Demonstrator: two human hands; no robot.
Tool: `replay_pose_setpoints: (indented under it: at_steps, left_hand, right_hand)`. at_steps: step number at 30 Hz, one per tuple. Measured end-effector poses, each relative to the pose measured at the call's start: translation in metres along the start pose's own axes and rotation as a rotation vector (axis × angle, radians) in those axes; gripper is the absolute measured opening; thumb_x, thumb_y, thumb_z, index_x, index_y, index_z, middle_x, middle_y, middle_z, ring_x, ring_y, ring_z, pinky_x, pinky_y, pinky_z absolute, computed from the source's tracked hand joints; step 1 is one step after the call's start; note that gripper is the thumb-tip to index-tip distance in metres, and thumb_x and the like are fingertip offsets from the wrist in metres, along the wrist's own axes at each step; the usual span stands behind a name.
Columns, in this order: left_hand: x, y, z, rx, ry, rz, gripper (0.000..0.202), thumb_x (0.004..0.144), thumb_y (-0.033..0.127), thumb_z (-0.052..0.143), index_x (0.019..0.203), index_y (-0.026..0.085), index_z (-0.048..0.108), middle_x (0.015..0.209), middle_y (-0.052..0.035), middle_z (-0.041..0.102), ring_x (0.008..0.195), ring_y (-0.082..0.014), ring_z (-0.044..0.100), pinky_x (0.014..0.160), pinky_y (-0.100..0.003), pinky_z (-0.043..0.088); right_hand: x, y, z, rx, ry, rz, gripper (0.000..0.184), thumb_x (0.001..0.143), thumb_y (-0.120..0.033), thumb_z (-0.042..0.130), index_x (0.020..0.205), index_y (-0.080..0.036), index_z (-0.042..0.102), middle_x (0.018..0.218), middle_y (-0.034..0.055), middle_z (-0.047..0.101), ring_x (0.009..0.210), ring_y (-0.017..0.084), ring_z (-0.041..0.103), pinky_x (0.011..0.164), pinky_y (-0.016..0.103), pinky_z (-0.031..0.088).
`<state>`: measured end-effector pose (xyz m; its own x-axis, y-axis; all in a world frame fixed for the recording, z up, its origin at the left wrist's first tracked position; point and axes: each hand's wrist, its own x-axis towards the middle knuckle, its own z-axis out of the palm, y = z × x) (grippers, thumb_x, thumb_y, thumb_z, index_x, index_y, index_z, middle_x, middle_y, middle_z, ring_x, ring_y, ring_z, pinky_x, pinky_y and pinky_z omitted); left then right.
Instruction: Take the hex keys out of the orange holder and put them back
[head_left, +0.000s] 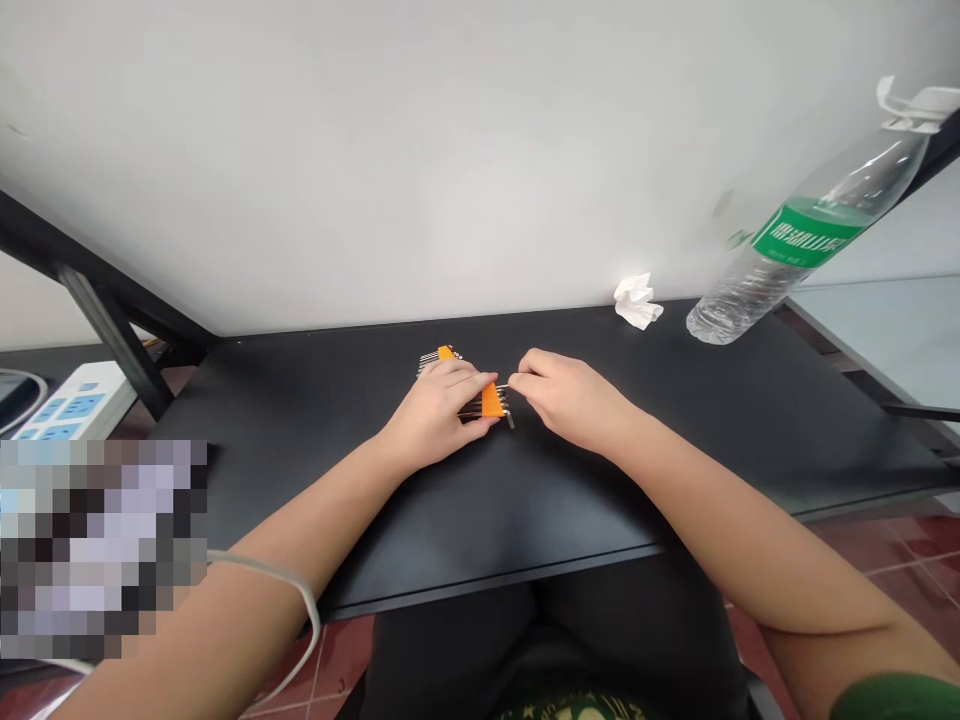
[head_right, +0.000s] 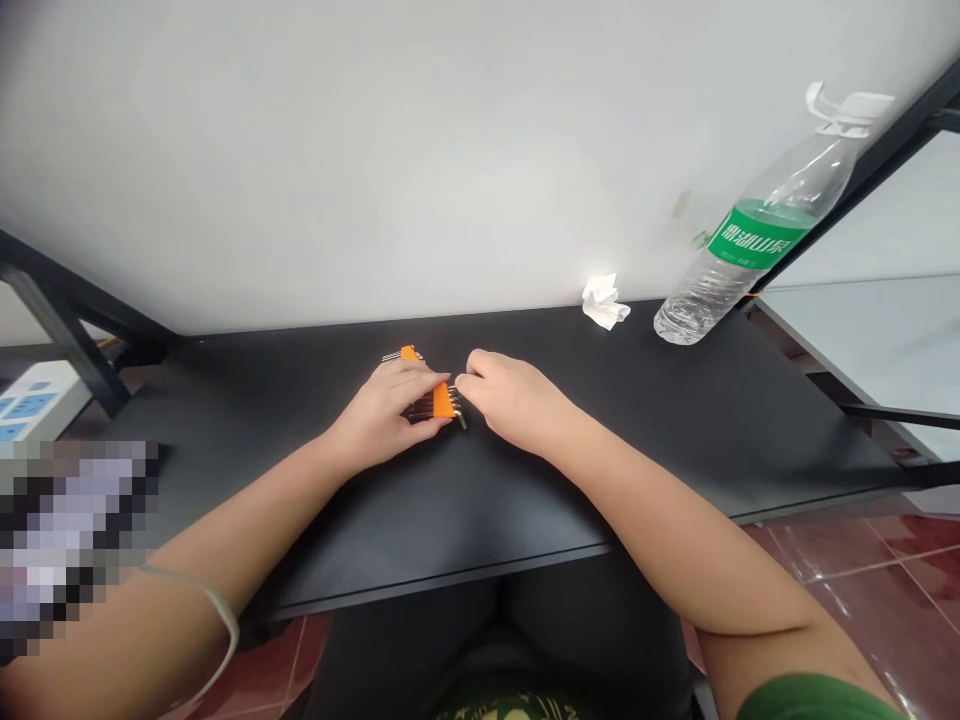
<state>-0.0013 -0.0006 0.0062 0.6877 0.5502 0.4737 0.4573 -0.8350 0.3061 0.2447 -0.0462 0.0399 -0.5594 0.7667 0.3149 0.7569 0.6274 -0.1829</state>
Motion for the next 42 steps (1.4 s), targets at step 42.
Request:
replay_pose_setpoints:
  at_steps: [42]
  left_hand:
    - [0.0,0.004,-0.004,-0.025,-0.069,-0.018,0.059,0.087,0.03,0.069,0.143,0.023,0.053,0.13,-0.0087,0.072,0.115,-0.0245,0.071,0.124,-0.053,0.036]
  right_hand:
    - [0.003,0.023,-0.009,0.57,-0.081,0.127,0.014,0.085,-0.014,0.058,0.091,-0.021,0.068,0.079,-0.0016,0.067,0.07,0.013,0.058,0.069,0.026,0.044]
